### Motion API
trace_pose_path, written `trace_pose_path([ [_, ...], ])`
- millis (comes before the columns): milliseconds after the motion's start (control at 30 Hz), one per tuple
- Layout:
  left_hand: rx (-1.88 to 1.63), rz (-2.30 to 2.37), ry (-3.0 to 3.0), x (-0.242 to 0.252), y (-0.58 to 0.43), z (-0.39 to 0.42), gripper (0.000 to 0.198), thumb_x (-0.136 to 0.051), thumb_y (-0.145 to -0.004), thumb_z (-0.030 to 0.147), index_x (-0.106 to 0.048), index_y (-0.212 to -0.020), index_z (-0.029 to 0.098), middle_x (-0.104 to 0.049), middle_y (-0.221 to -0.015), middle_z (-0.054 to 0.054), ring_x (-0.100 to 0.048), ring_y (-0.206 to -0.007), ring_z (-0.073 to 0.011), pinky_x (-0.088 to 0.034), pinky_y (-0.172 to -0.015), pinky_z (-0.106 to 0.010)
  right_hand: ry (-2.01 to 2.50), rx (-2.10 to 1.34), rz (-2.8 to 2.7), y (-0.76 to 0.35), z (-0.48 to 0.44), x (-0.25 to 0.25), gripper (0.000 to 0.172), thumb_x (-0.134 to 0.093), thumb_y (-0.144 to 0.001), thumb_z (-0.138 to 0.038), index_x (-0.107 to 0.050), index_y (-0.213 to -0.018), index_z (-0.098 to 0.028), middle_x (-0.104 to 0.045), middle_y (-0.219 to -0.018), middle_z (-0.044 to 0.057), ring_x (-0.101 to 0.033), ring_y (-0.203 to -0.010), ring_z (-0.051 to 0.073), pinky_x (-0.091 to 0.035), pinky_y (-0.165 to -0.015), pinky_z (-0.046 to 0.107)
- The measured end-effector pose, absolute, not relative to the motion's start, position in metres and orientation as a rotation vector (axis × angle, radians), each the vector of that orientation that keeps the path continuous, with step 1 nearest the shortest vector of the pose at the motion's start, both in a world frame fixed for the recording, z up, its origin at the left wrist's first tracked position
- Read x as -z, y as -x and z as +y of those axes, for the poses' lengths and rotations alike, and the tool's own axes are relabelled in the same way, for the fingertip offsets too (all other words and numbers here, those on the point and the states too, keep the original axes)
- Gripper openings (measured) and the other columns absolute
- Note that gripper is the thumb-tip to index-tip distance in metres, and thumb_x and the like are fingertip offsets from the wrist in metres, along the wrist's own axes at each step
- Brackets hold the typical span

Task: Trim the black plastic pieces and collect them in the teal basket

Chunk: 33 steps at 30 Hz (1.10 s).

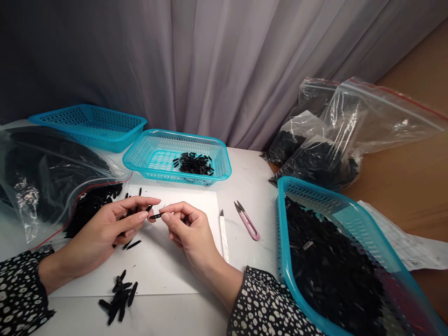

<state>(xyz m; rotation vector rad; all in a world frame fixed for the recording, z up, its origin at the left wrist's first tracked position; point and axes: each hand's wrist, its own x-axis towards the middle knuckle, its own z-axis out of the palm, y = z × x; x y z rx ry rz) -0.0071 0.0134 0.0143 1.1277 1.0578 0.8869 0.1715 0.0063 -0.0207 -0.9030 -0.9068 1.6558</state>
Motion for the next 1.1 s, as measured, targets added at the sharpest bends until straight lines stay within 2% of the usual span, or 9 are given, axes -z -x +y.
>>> trace_pose_path([
  [167, -0.884, 1.076, -1.217, -0.011, 0.008, 0.014, 0.034, -0.073, -0.083, 0.043, -0.07, -0.108, 0.021, -0.065, -0.079, -0.001, -0.031, -0.046, -0.0029, -0.021, -0.041, -0.02, 0.913, -1.525, -1.004, -0.171, 0.006, 0.022, 0.022, -0.078, -0.079, -0.039, -0.071, -0.085, -0.019, -0.042, -0.053, -0.008, -0.031, -0.044, 0.006, -0.021, -0.042, 0.022],
  [333, -0.873, 1.107, -1.343, -0.01, 0.008, 0.015, 0.028, -0.072, -0.084, 0.042, -0.071, -0.102, 0.02, -0.06, -0.072, 0.003, -0.033, -0.046, -0.0036, -0.024, -0.04, -0.019, 0.909, -1.515, -1.065, -0.171, 0.005, 0.022, 0.02, -0.076, -0.081, -0.037, -0.072, -0.085, -0.019, -0.042, -0.053, -0.008, -0.032, -0.046, 0.006, -0.022, -0.044, 0.022],
  [500, -0.895, 1.073, -1.352, -0.012, 0.007, 0.014, 0.029, -0.069, -0.087, 0.041, -0.069, -0.105, 0.019, -0.068, -0.079, -0.001, -0.031, -0.045, -0.0034, -0.023, -0.04, -0.019, 0.926, -1.554, -1.016, -0.171, 0.006, 0.023, 0.023, -0.078, -0.078, -0.04, -0.072, -0.086, -0.018, -0.044, -0.053, -0.008, -0.032, -0.044, 0.006, -0.022, -0.043, 0.022],
  [733, -0.909, 1.059, -1.298, -0.009, 0.009, 0.015, 0.03, -0.068, -0.088, 0.041, -0.065, -0.108, 0.019, -0.068, -0.075, 0.001, -0.032, -0.044, -0.0035, -0.024, -0.039, -0.018, 0.936, -1.553, -1.01, -0.172, 0.007, 0.022, 0.021, -0.077, -0.079, -0.039, -0.073, -0.087, -0.019, -0.045, -0.053, -0.008, -0.03, -0.044, 0.007, -0.021, -0.043, 0.023],
  [900, -0.946, 1.079, -1.267, -0.006, 0.011, 0.02, 0.027, -0.071, -0.084, 0.041, -0.061, -0.093, 0.017, -0.068, -0.069, 0.001, -0.033, -0.043, -0.0035, -0.023, -0.038, -0.017, 0.908, -1.541, -1.376, -0.172, -0.001, 0.017, 0.015, -0.072, -0.083, -0.034, -0.075, -0.083, -0.019, -0.046, -0.053, -0.006, -0.035, -0.049, 0.009, -0.027, -0.048, 0.024],
  [967, -0.934, 1.095, -1.287, -0.006, 0.011, 0.021, 0.025, -0.071, -0.085, 0.04, -0.062, -0.09, 0.017, -0.069, -0.071, 0.0, -0.033, -0.043, -0.0034, -0.023, -0.038, -0.017, 0.846, -1.564, -1.687, -0.171, -0.008, 0.015, 0.013, -0.069, -0.086, -0.03, -0.076, -0.084, -0.019, -0.051, -0.056, -0.004, -0.038, -0.051, 0.01, -0.031, -0.05, 0.025],
  [1033, -0.913, 1.107, -1.296, -0.006, 0.01, 0.02, 0.022, -0.07, -0.086, 0.038, -0.063, -0.09, 0.017, -0.071, -0.076, -0.001, -0.034, -0.045, -0.0032, -0.024, -0.039, -0.017, 0.729, -1.555, -1.941, -0.17, -0.013, 0.014, 0.015, -0.064, -0.09, -0.026, -0.076, -0.089, -0.019, -0.063, -0.068, 0.0, -0.048, -0.056, 0.012, -0.038, -0.056, 0.026],
  [1100, -0.894, 1.107, -1.287, -0.007, 0.01, 0.018, 0.021, -0.068, -0.087, 0.037, -0.065, -0.093, 0.017, -0.071, -0.08, -0.002, -0.034, -0.046, -0.0032, -0.024, -0.04, -0.017, 0.687, -1.504, -2.03, -0.17, -0.015, 0.013, 0.017, -0.06, -0.093, -0.025, -0.074, -0.089, -0.018, -0.068, -0.076, 0.003, -0.055, -0.063, 0.013, -0.042, -0.062, 0.027],
])
